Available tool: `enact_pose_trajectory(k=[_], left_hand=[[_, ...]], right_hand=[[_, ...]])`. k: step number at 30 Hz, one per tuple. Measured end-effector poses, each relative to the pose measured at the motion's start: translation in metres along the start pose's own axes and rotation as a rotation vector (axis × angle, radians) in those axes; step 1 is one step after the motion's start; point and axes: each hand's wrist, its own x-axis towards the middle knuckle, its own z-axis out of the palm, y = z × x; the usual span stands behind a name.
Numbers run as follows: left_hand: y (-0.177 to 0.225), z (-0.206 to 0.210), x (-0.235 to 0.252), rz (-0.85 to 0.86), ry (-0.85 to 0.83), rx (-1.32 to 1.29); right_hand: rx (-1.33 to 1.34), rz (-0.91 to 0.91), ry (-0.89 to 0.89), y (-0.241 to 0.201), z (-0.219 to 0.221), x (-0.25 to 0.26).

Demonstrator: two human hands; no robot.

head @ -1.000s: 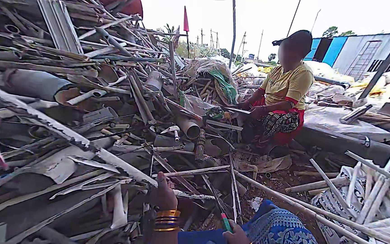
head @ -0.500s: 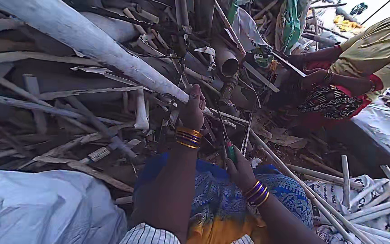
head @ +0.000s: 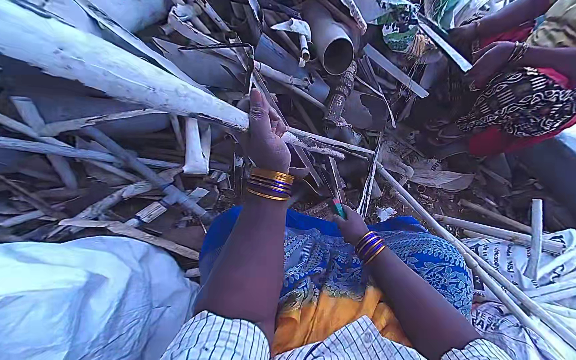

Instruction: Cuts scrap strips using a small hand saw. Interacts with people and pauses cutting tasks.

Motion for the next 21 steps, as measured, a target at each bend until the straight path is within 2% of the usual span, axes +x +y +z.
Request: enact_pose_trajectory(k=[3, 5, 8, 10, 21], left_hand=[[0.001, -0.002, 0.008, -0.043, 0.01, -0.007], [-0.003, -0.005, 0.011, -0.034, 0.025, 0.007], [-0.008, -0.005, 0.012, -0.001, -0.011, 0.047], [-0.009, -0.002, 0.011, -0.006, -0.006, 0.091], [-0.005, -0.01, 0.012, 0.009, 0.017, 0.234]], right_hand=[[0.106, -0.067, 0.145, -0.009, -0.001, -0.01], [0.398, -0.065, 0.139, -0.013, 0.004, -0.015], [0.961, 0.153, 0.015, -0.022, 0.004, -0.027], [1.119, 0.227, -0.013, -0.02, 0.001, -0.028], [1.208, 0.264, -0.058, -0.024, 0.001, -0.032]])
